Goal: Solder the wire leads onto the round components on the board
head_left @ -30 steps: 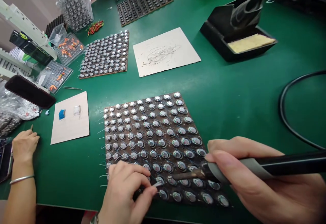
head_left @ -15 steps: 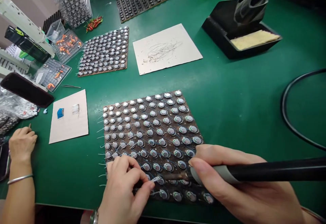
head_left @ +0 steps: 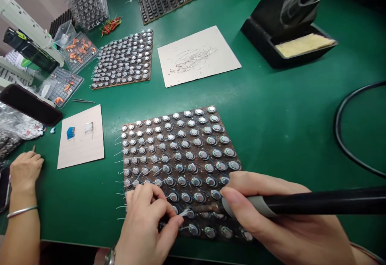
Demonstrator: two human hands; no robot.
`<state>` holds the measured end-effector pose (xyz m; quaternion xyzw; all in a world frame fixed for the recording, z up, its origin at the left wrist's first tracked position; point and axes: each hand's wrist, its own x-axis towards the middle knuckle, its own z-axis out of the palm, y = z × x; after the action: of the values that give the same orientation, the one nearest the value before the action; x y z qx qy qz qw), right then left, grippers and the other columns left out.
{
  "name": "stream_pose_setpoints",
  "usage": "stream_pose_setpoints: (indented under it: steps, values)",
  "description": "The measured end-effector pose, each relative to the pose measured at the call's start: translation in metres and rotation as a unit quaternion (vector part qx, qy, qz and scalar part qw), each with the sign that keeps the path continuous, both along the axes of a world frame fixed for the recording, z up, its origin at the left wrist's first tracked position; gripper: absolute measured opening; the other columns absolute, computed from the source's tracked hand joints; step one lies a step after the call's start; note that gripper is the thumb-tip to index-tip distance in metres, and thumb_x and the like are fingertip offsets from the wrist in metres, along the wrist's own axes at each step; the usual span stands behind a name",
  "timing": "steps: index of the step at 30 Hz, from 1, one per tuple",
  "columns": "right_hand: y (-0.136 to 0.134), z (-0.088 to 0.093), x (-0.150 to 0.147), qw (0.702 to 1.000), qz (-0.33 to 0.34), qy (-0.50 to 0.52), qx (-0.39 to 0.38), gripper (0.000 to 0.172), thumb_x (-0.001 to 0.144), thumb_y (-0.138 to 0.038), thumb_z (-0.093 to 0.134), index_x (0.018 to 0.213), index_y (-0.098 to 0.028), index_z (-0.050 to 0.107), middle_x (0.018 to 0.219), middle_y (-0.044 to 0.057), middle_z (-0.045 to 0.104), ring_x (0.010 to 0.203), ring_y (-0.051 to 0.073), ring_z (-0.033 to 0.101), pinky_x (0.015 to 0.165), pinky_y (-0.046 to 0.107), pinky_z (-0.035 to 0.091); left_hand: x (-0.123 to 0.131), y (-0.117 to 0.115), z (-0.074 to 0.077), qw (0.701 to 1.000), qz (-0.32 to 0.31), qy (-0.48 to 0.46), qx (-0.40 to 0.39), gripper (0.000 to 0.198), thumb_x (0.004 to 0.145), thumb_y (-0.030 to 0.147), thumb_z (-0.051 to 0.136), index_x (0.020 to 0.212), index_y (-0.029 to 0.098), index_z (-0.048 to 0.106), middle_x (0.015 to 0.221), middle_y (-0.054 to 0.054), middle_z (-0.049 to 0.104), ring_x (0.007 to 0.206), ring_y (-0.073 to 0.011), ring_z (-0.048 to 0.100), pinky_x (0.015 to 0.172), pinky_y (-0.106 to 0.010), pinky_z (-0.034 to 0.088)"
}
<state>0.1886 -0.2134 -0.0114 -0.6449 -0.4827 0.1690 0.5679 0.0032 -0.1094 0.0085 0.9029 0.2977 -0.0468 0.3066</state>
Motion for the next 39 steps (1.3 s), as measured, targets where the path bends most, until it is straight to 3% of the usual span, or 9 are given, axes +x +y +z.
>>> stream_pose_setpoints:
  steps: [24,27,32,39]
  values:
    - [-0.002,-0.003,0.000,1.000,0.007,0.002,-0.013,0.023,0.089,-0.014,0.054,0.067,-0.022,0.052,0.055,-0.006,0.057,0.043,0.008,0.051,0.043,0.018,0.042,-0.001,0.001,-0.002,1.000,-0.008,-0.008,0.008,0.012,0.087,0.011,0.061,0.079,0.020,0.058,0.088,-0.002,0.053,0.085,-0.0199,0.051,0.075,-0.038,0.035]
    - [-0.007,-0.004,0.003,1.000,-0.013,0.008,0.002,0.023,0.089,-0.013,0.054,0.068,-0.023,0.051,0.059,-0.004,0.061,0.047,0.009,0.055,0.043,0.019,0.043,0.000,0.000,-0.002,1.000,-0.005,-0.009,0.007,0.012,0.087,0.012,0.061,0.079,0.020,0.058,0.087,-0.002,0.054,0.085,-0.0200,0.051,0.075,-0.038,0.035]
    - [-0.011,-0.002,0.009,0.996,-0.063,0.055,0.037,0.016,0.093,-0.018,0.053,0.080,-0.026,0.058,0.053,-0.005,0.052,0.039,0.009,0.048,0.040,0.019,0.042,-0.001,0.001,-0.003,1.000,-0.002,-0.011,0.000,0.011,0.086,0.012,0.062,0.079,0.020,0.059,0.087,-0.001,0.054,0.085,-0.0198,0.052,0.075,-0.038,0.035]
    - [-0.002,0.010,0.015,0.994,-0.102,0.016,0.032,0.017,0.091,-0.021,0.057,0.076,-0.027,0.058,0.054,-0.006,0.052,0.040,0.008,0.047,0.038,0.019,0.040,-0.009,0.015,0.006,0.998,0.028,-0.048,-0.005,0.012,0.089,0.016,0.061,0.079,0.023,0.060,0.096,0.000,0.062,0.093,-0.0200,0.055,0.082,-0.037,0.037]
